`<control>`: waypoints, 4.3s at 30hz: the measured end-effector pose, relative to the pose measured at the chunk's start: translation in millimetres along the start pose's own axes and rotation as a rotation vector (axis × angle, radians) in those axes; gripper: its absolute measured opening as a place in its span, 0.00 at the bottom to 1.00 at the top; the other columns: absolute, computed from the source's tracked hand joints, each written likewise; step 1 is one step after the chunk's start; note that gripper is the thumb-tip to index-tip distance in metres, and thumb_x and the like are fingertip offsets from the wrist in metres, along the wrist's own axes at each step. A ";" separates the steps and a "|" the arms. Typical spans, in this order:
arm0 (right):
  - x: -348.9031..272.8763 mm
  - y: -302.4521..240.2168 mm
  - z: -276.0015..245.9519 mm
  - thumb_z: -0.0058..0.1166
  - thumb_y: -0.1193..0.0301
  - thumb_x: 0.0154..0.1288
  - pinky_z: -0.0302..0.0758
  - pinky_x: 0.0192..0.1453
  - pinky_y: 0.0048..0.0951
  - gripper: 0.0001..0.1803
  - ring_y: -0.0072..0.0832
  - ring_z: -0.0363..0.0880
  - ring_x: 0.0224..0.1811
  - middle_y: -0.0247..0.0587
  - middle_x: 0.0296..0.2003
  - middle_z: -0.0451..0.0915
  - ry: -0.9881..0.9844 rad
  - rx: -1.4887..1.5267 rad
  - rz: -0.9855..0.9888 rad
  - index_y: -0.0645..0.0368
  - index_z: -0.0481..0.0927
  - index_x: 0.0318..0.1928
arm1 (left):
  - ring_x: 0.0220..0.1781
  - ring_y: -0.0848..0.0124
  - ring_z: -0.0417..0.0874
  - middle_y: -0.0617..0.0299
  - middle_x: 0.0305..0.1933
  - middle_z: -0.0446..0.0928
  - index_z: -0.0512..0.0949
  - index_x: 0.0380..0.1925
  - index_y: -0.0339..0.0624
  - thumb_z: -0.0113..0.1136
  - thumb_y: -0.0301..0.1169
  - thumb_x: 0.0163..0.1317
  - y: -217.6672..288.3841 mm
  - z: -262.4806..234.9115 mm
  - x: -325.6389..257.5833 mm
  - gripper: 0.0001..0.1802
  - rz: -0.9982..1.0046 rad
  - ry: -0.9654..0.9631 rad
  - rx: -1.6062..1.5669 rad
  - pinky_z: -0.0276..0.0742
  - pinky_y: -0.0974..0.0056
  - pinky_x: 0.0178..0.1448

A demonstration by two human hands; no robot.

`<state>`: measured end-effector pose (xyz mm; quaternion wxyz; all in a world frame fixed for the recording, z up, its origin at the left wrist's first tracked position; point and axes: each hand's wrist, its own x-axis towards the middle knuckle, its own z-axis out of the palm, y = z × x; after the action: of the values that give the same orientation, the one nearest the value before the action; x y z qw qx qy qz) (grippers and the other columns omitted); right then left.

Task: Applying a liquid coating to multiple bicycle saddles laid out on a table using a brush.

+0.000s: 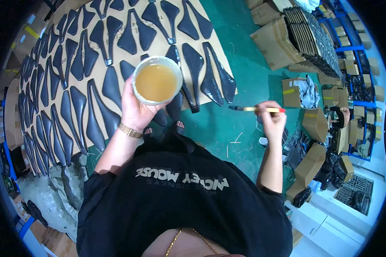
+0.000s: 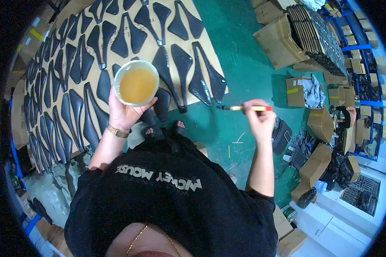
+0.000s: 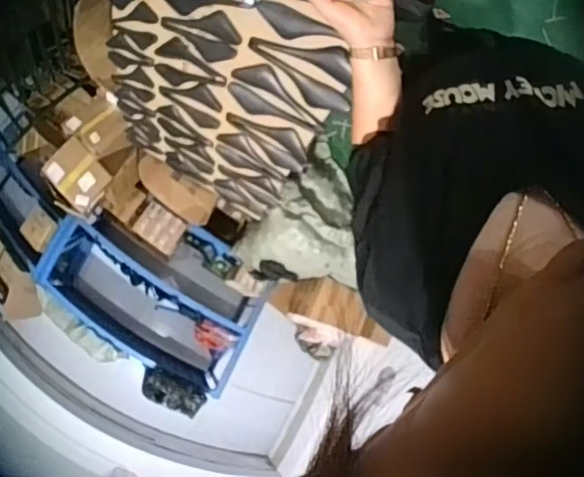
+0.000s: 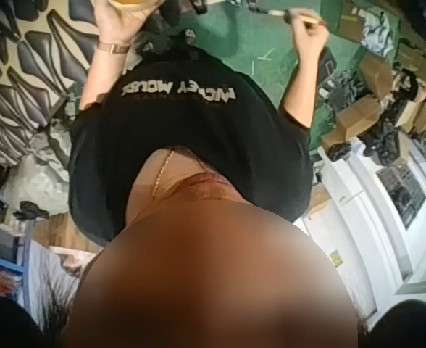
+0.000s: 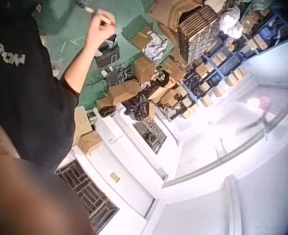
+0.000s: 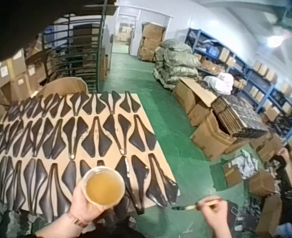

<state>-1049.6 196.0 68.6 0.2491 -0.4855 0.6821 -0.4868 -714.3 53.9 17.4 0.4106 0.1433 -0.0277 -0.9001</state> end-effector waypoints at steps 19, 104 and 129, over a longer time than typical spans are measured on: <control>-4.7 -173.3 176.4 0.56 0.75 0.62 0.77 0.34 0.23 0.06 0.24 0.78 0.28 0.44 0.31 0.81 -0.136 0.267 -0.216 0.66 0.78 0.35 | 0.63 0.58 0.70 0.54 0.59 0.70 0.66 0.59 0.43 0.37 0.53 0.67 55.4 -18.6 -47.5 0.30 -0.174 0.014 0.061 0.64 0.43 0.63; 123.5 -96.6 247.2 0.56 0.71 0.57 0.74 0.39 0.19 0.07 0.16 0.78 0.31 0.33 0.28 0.82 -0.546 -0.205 -0.246 0.60 0.81 0.35 | 0.56 0.66 0.76 0.62 0.52 0.75 0.73 0.53 0.47 0.38 0.50 0.68 90.3 -45.0 -69.4 0.25 0.251 0.023 -0.077 0.74 0.56 0.57; 118.2 -94.8 232.3 0.59 0.69 0.57 0.72 0.37 0.18 0.08 0.16 0.76 0.30 0.32 0.27 0.80 -0.510 -0.337 -0.304 0.60 0.81 0.34 | 0.64 0.52 0.68 0.54 0.65 0.64 0.61 0.64 0.50 0.26 0.54 0.69 85.4 -47.8 -64.2 0.31 0.209 0.129 -0.060 0.74 0.38 0.53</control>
<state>-868.9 -14.1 76.8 0.2526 -0.7220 0.5885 -0.2620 -598.6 48.7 1.0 0.5074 0.1850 0.0109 -0.8416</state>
